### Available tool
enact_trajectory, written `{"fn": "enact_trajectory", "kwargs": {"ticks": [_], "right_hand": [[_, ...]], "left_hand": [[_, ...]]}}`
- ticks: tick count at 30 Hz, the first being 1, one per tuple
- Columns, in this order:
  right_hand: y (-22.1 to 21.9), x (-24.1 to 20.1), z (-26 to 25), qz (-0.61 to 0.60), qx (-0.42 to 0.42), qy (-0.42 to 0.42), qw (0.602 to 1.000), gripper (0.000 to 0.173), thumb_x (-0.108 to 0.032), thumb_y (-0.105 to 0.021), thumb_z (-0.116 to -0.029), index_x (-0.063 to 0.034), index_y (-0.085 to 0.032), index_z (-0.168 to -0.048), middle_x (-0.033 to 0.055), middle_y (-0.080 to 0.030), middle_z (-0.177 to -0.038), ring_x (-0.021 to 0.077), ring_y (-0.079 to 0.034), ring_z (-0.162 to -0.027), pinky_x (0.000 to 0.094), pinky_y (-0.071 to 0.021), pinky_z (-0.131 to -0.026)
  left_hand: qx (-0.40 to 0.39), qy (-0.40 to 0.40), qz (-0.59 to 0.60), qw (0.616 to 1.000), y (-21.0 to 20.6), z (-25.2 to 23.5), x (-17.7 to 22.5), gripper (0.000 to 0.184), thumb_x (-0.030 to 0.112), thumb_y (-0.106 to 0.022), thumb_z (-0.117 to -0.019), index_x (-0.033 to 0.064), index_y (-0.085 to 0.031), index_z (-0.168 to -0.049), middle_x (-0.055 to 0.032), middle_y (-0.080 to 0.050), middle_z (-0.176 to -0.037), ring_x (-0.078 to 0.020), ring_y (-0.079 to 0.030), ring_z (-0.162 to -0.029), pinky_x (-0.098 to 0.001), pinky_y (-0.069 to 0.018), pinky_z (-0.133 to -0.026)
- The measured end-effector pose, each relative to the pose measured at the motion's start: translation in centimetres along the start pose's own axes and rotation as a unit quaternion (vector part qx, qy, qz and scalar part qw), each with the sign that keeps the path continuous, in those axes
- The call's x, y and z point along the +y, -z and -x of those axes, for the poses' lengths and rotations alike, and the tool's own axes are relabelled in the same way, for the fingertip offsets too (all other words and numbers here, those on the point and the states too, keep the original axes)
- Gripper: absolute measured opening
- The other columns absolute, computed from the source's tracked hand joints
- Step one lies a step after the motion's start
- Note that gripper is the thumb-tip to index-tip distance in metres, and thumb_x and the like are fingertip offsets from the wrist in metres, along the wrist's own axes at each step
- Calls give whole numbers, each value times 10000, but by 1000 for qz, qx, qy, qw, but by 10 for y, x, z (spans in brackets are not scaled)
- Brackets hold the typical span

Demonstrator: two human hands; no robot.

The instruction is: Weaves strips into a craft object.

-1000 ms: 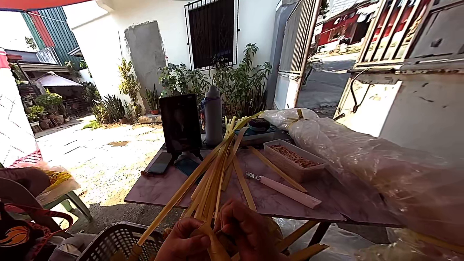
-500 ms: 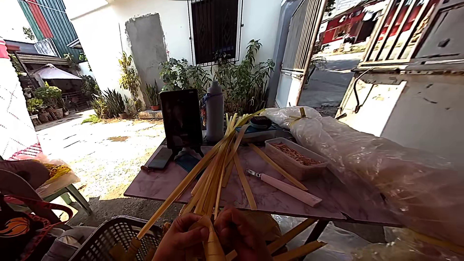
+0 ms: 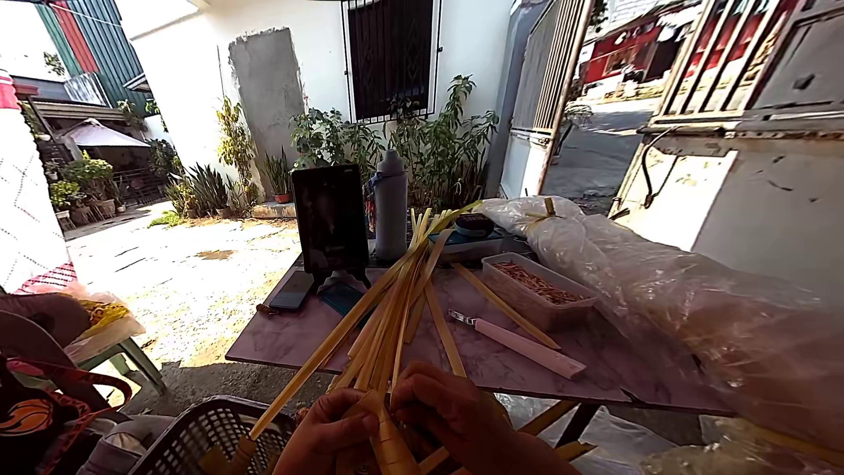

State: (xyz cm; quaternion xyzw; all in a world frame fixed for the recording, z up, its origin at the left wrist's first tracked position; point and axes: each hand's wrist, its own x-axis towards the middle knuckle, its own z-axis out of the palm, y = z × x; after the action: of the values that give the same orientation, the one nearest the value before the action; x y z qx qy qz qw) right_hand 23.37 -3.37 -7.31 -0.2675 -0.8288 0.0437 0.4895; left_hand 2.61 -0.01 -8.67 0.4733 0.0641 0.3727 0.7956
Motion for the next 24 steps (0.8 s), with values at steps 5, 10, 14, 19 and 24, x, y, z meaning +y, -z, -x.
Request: {"fn": "enact_trajectory", "kwargs": {"ticks": [5, 10, 14, 19, 24], "right_hand": [[0, 3, 4, 32, 3, 45, 999, 222, -184, -505, -1071, -9, -606, -980, 121, -576, -877, 90, -595, -813, 93, -476, -768], [6, -2, 5, -17, -13, 5, 1000, 197, -103, -540, -1030, 25, -689, -1047, 127, -592, -853, 61, -575, -749, 79, -464, -718], [7, -5, 5, -29, -12, 3, 1000, 184, -105, -554, -1024, 8, -692, -977, 122, -595, -843, 55, -580, -777, 78, -458, -728], [2, -11, 6, -77, -1, -72, 994, 270, -198, -593, -1023, 42, -685, -940, 107, -623, -829, 13, -589, -750, 75, -468, -697], [0, -13, -5, -425, -58, -379, 820, 107, -82, -540, -1012, -135, -581, -928, -101, -655, -801, -8, -654, -731, 191, -564, -711]], "left_hand": [[5, 9, 12, 1000, 2, 0, -3, 119, 109, -759, -884, 161, -791, -985, 57, -717, -743, 43, -603, -575, -124, -503, -561], [-8, 12, 17, 1000, 4, 0, -1, 111, 117, -753, -892, 162, -787, -987, 65, -711, -742, 47, -604, -580, -117, -503, -562], [-9, 12, 16, 1000, 3, 1, -1, 117, 120, -755, -891, 173, -789, -990, 68, -711, -738, 50, -601, -577, -112, -496, -560], [-1, 15, 22, 1000, 4, 0, -3, 122, 104, -755, -887, 164, -790, -986, 57, -722, -753, 41, -617, -590, -120, -512, -574], [1, 18, 26, 1000, 4, 0, -5, 116, 103, -756, -884, 166, -793, -974, 56, -722, -745, 40, -618, -586, -123, -513, -569]]}}
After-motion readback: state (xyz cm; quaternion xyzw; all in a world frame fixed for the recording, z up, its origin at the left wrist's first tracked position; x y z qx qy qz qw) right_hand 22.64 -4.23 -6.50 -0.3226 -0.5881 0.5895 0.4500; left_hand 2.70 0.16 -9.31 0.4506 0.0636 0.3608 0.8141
